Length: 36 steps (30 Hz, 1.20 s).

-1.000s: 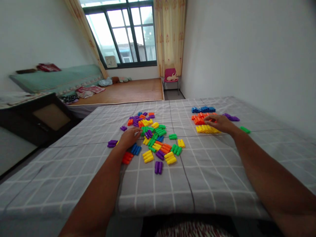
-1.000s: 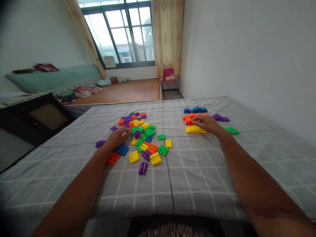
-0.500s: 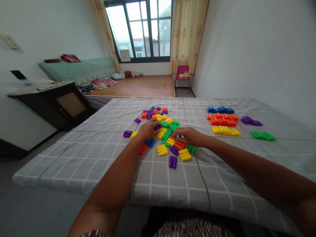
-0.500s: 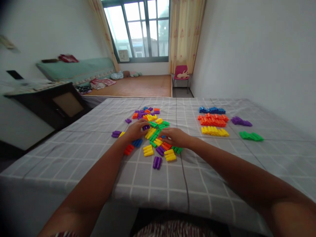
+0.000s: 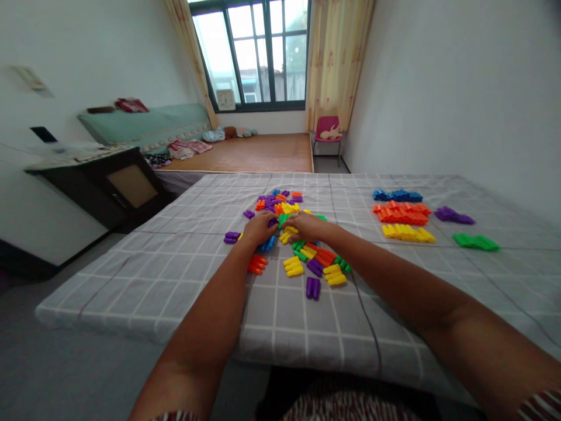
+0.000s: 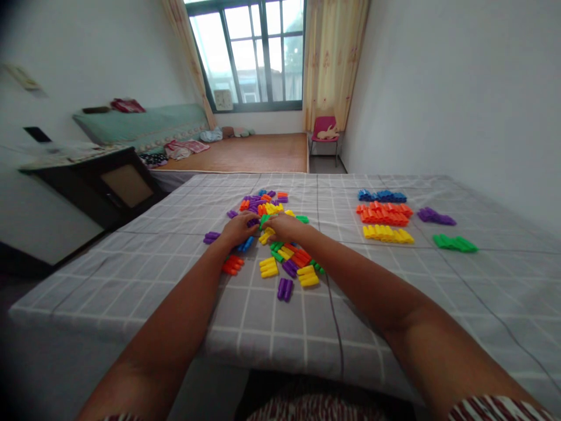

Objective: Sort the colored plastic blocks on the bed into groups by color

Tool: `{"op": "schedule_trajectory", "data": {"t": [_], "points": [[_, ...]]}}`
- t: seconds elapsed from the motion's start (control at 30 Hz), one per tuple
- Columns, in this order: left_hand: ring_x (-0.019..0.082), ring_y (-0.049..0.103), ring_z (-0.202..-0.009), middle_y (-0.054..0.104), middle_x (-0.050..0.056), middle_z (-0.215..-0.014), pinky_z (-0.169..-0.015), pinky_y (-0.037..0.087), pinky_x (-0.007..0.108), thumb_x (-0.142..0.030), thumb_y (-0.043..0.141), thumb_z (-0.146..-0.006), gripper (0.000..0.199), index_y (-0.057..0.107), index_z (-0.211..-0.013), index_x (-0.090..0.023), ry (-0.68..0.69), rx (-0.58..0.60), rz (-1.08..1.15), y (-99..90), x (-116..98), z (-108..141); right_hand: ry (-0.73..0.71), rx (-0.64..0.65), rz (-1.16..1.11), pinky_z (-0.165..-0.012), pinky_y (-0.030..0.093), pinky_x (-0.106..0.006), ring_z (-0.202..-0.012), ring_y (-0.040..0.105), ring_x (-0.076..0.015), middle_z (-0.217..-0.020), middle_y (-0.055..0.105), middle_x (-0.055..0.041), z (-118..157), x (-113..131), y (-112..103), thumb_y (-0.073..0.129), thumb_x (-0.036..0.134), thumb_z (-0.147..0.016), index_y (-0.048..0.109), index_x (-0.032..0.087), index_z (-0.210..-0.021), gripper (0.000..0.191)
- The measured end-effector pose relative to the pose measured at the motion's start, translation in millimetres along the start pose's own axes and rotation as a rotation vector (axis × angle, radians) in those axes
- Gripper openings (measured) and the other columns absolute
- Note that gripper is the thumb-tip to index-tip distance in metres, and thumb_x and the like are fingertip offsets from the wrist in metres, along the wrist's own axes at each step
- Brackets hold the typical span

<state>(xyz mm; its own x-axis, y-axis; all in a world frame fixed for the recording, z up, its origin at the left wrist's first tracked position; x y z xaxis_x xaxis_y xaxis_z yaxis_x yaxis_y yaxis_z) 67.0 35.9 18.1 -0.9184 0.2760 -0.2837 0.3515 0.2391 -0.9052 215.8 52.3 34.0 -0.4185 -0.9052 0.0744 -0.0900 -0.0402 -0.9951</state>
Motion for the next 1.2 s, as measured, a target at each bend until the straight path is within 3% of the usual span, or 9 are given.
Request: {"op": "schedule_trajectory", "data": {"t": [0.17,0.33,0.47,0.63,0.77,0.87,0.93,1.03,1.2], "points": [[0.023,0.061,-0.110,0.067,0.008,-0.115,-0.096,0.049,0.035,-0.027,0.057,-0.083,0.031,0.069,-0.111,-0.020,-0.001,-0.003,0.015,-0.8,-1,0,-0.007,0.082,-0.071,-0.089,0.046,-0.028,-0.102,0.064,-0.0212,-0.114,0.070,-0.0057,-4,-22,-1,0.072,0.014,-0.073,0.068,0.023,-0.119,0.047],[0.022,0.061,-0.109,0.068,0.008,-0.115,-0.096,0.049,0.034,-0.027,0.058,-0.082,0.031,0.069,-0.111,-0.020,0.004,0.001,0.009,1.6,1,-1,0.143,0.108,0.011,-0.079,0.046,-0.027,-0.096,0.064,-0.0244,-0.109,0.070,-0.0084,-3,-26,-6,0.079,0.023,-0.066,0.071,0.020,-0.111,0.046],[0.023,0.062,-0.108,0.068,0.009,-0.114,-0.096,0.049,0.036,-0.028,0.059,-0.082,0.031,0.070,-0.109,-0.019,0.018,-0.017,0.025,0.4,3,-1,0.208,0.002,0.024,-0.072,0.043,-0.025,-0.095,0.062,-0.0230,-0.108,0.068,-0.0079,9,-20,-21,0.081,0.030,-0.068,0.071,0.021,-0.101,0.036],[0.024,0.059,-0.116,0.067,0.008,-0.121,-0.104,0.044,0.042,-0.038,0.053,-0.090,0.028,0.072,-0.103,-0.022,0.110,-0.224,0.157,-21.9,-21,-1,0.287,-0.134,-0.049,-0.062,0.035,-0.024,-0.084,0.062,-0.0193,-0.093,0.070,-0.0044,27,-22,-40,0.076,0.038,-0.075,0.067,0.020,-0.096,0.029],[0.022,0.067,-0.100,0.072,0.008,-0.107,-0.091,0.053,0.037,-0.043,0.051,-0.091,0.036,0.070,-0.110,-0.020,0.219,-0.071,0.345,-20.8,-48,0,0.269,-0.160,-0.096,-0.059,0.031,-0.024,-0.075,0.061,-0.0165,-0.088,0.071,-0.0034,36,-18,-41,0.071,0.040,-0.080,0.067,0.019,-0.096,0.026],[0.022,0.068,-0.089,0.073,0.008,-0.103,-0.080,0.056,0.033,-0.047,0.052,-0.089,0.040,0.070,-0.109,-0.018,0.154,-0.056,0.373,-21.9,-43,0,0.266,-0.167,-0.068,-0.060,0.031,-0.025,-0.079,0.062,-0.0179,-0.090,0.072,-0.0045,49,-19,-43,0.070,0.038,-0.081,0.068,0.020,-0.097,0.025],[0.021,0.068,-0.087,0.073,0.008,-0.102,-0.076,0.056,0.032,-0.047,0.051,-0.088,0.041,0.069,-0.109,-0.017,0.071,-0.096,0.374,-26.2,-31,-1,0.323,-0.180,-0.075,-0.060,0.031,-0.025,-0.080,0.063,-0.0184,-0.091,0.072,-0.0044,69,-32,-49,0.071,0.038,-0.080,0.067,0.020,-0.099,0.026],[0.022,0.068,-0.088,0.073,0.008,-0.103,-0.076,0.056,0.032,-0.049,0.052,-0.087,0.042,0.069,-0.109,-0.018,-0.014,-0.119,0.328,-30.1,-17,-3,0.477,-0.209,-0.181,-0.060,0.035,-0.023,-0.077,0.064,-0.0165,-0.088,0.072,-0.0031,122,-70,-63,0.072,0.036,-0.078,0.065,0.020,-0.103,0.030],[0.023,0.068,-0.087,0.074,0.008,-0.104,-0.078,0.054,0.034,-0.049,0.051,-0.086,0.043,0.069,-0.111,-0.020,0.029,-0.056,0.218,-18.8,-24,-4,0.682,-0.140,-0.258,-0.063,0.041,-0.024,-0.075,0.063,-0.0175,-0.084,0.071,-0.0036,232,-138,-63,0.070,0.035,-0.075,0.068,0.017,-0.090,0.023]]}}
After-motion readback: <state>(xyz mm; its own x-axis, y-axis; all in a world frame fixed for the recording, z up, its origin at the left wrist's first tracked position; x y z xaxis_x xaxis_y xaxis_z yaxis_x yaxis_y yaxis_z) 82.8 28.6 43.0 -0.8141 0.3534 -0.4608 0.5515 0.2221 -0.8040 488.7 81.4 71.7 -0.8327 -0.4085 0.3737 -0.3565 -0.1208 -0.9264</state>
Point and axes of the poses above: each hand's wrist, its own z-axis away from the middle knuckle, its own y-axis out of the palm, x = y × z, the point moved 5 cm from there along -z, towards the middle knuckle
